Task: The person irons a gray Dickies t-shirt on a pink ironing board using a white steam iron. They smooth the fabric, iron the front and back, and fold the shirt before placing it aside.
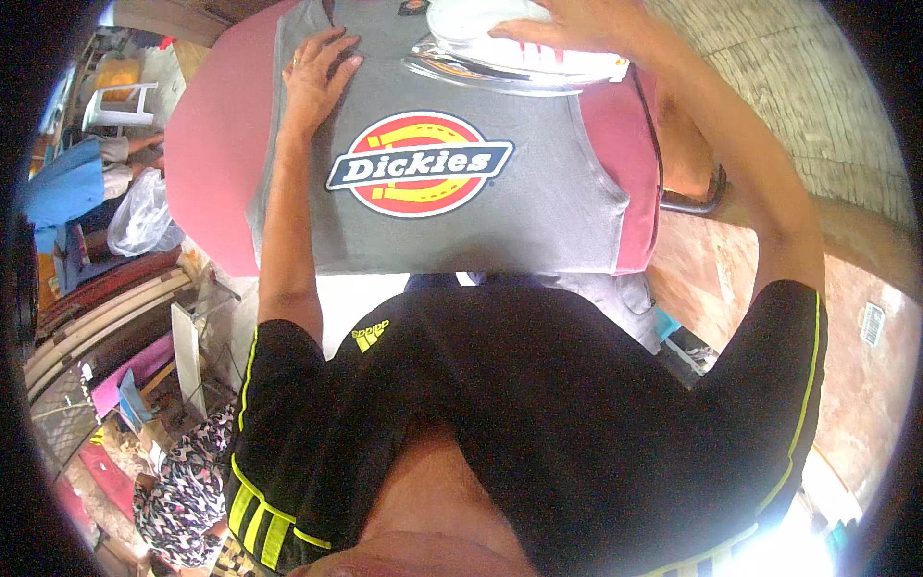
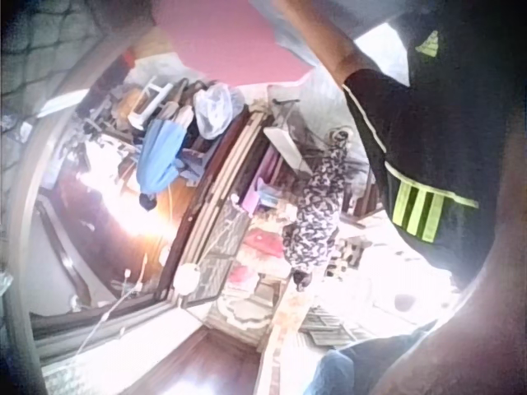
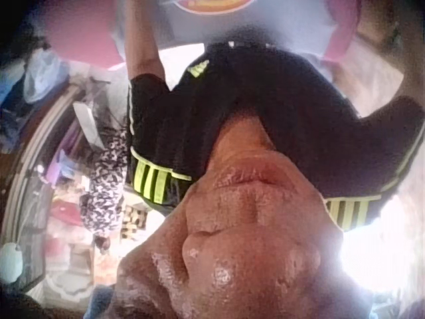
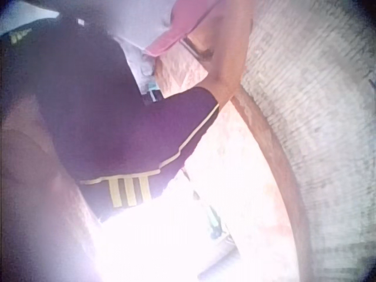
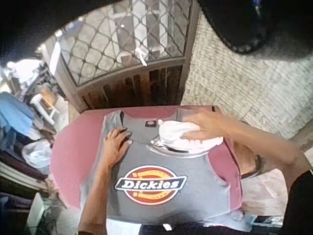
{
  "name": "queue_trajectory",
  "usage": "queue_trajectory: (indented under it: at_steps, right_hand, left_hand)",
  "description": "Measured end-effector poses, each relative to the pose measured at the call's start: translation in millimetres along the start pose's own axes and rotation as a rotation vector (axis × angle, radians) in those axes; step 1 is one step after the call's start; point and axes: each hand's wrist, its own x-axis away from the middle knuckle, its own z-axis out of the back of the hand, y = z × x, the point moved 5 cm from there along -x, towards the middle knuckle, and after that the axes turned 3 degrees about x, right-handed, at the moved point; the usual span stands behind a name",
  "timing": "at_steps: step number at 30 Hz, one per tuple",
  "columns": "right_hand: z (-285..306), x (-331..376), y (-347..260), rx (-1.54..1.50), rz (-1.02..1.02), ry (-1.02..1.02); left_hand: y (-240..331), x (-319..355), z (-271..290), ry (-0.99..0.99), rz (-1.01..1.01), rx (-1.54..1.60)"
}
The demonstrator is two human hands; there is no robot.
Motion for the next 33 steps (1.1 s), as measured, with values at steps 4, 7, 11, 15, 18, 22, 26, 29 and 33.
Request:
queue_trajectory:
  at_steps: [4, 7, 11, 15, 18, 22, 26, 29, 33]
  right_hand:
    - [-27, 31, 20, 0.097, -0.122, -0.004]
    - [-29, 19, 11, 0.231, -0.111, -0.041]
    - [-48, -17, -10, 0.243, -0.185, -0.041]
    - [-52, -41, -24, 0.137, -0.116, 0.047]
    - [-53, -56, -32, 0.130, -0.089, 0.039]
    - [-59, -63, -32, 0.146, -0.096, 0.040]
    - [-66, -65, -29, 0.165, -0.082, 0.095]
    - [-65, -71, -38, 0.196, -0.093, 0.123]
    - [-78, -95, -42, 0.201, -0.126, 0.066]
  left_hand:
    - [-10, 3, -7, 0.022, 0.010, 0.028]
    - [3, -2, 0, 0.065, -0.091, -0.163]
    - [19, -7, 19, 0.012, 0.079, 0.170]
    - [18, -11, 21, -0.015, 0.044, 0.145]
    - [-12, -25, 20, -0.020, 0.025, 0.135]
    - [-42, -63, 29, 0.026, -0.011, -0.050]
    - [-87, -96, 11, -0.093, -0.062, -0.082]
    - [-109, -111, 4, -0.265, -0.070, 0.101]
    - [-123, -122, 6, -0.303, -0.032, 0.415]
